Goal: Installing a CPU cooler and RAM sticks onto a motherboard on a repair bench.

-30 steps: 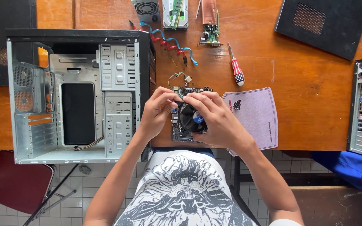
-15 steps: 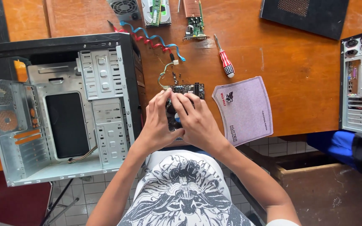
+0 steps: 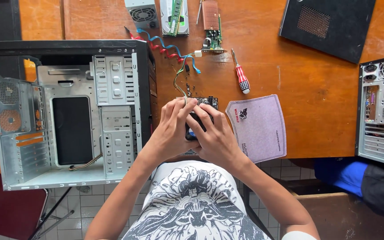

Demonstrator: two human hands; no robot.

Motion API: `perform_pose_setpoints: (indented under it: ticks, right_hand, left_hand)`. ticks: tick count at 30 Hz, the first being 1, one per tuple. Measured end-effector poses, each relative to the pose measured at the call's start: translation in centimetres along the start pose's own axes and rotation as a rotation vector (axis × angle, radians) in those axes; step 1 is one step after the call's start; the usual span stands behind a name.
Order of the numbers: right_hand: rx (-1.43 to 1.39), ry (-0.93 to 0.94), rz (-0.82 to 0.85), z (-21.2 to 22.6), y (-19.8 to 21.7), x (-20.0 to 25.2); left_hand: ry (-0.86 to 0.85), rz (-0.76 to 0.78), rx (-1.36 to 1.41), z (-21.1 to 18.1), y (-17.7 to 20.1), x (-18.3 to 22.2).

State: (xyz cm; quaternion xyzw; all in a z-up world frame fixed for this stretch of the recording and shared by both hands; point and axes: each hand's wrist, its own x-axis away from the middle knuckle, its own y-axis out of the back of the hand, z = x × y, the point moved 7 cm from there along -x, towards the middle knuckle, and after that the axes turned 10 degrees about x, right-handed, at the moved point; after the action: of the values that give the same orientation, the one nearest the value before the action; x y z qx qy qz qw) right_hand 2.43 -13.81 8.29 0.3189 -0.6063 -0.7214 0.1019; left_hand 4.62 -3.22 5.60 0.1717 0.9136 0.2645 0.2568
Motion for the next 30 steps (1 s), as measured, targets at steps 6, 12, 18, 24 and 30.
perform_pose_setpoints:
  ticks: [6, 12, 18, 24, 30]
  right_hand:
    - [-0.098, 0.009, -0.013, 0.4, -0.3, -0.4]
    - [-0.249, 0.017, 0.033, -0.1, 1.6, -1.1]
    - [-0.806, -0.162, 0.03, -6.3, 2.0, -0.6]
    - [-0.755, -0.148, 0.095, -7.0, 1.1, -1.3]
    - [-0.649, -0.077, 0.086, -7.4, 1.9, -2.0]
  left_hand:
    - [-0.006, -0.094, 0.07, 0.8, -1.0, 1.2]
    - [-0.01, -0.051, 0.137, 0.3, -0.2, 0.8]
    - [-0.006, -0.018, 0.191, 0.9, 0.5, 0.9]
    - [-0.069, 0.085, 0.241, 0.0, 0.9, 0.0]
    - [-0.109, 0.098, 0.217, -0.3, 1.3, -0.5]
